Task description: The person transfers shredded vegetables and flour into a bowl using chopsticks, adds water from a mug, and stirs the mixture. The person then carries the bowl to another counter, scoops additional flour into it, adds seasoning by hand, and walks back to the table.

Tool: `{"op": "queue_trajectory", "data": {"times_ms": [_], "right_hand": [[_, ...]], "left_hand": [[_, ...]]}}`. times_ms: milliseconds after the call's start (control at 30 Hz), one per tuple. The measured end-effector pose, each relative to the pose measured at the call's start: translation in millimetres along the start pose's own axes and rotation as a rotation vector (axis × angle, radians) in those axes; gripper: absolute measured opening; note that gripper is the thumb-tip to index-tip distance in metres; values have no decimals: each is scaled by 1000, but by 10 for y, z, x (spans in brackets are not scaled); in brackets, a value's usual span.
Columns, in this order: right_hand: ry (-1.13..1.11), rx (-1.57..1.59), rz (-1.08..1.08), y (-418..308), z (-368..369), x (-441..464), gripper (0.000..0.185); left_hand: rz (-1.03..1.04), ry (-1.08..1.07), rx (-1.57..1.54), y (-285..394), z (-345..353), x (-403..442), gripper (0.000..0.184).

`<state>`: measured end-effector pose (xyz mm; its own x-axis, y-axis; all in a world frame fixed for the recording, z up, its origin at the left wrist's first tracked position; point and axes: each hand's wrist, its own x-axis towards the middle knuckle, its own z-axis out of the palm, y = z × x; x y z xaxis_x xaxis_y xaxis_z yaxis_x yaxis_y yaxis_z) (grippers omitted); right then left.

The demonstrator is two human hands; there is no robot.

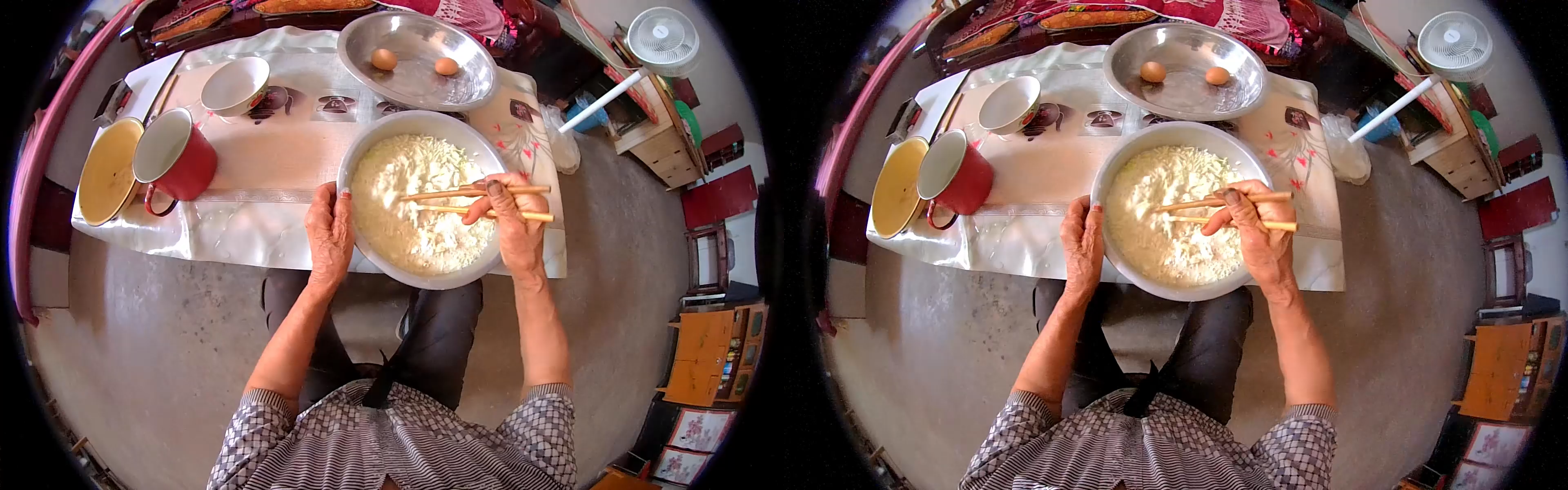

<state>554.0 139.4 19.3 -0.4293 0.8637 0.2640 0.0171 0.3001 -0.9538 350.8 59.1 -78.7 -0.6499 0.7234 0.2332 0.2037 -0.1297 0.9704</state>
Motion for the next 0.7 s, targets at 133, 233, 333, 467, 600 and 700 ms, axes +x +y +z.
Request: {"op": "queue_trajectory", "data": {"times_ms": [133, 233, 333, 467, 600, 700], "right_hand": [[-29, -65, 44, -85, -92, 408, 30], [-33, -66, 50, 150, -297, 844, 32], [1, -77, 65, 291, -641, 978, 33], [41, -183, 180, 324, -1106, 777, 33], [42, -230, 217, 168, -1140, 225, 33], [74, -159, 231, 110, -1096, -110, 31]], "left_hand": [[-23, -83, 41, 25, -15, 232, 23], [-89, -151, 12, -38, 11, 397, 25], [-97, -140, -81, -24, 36, 406, 24], [-97, -123, -79, -11, 23, 372, 23], [-82, -81, -124, -7, 65, 351, 21], [-30, -40, -68, -13, 78, 343, 20]]}}
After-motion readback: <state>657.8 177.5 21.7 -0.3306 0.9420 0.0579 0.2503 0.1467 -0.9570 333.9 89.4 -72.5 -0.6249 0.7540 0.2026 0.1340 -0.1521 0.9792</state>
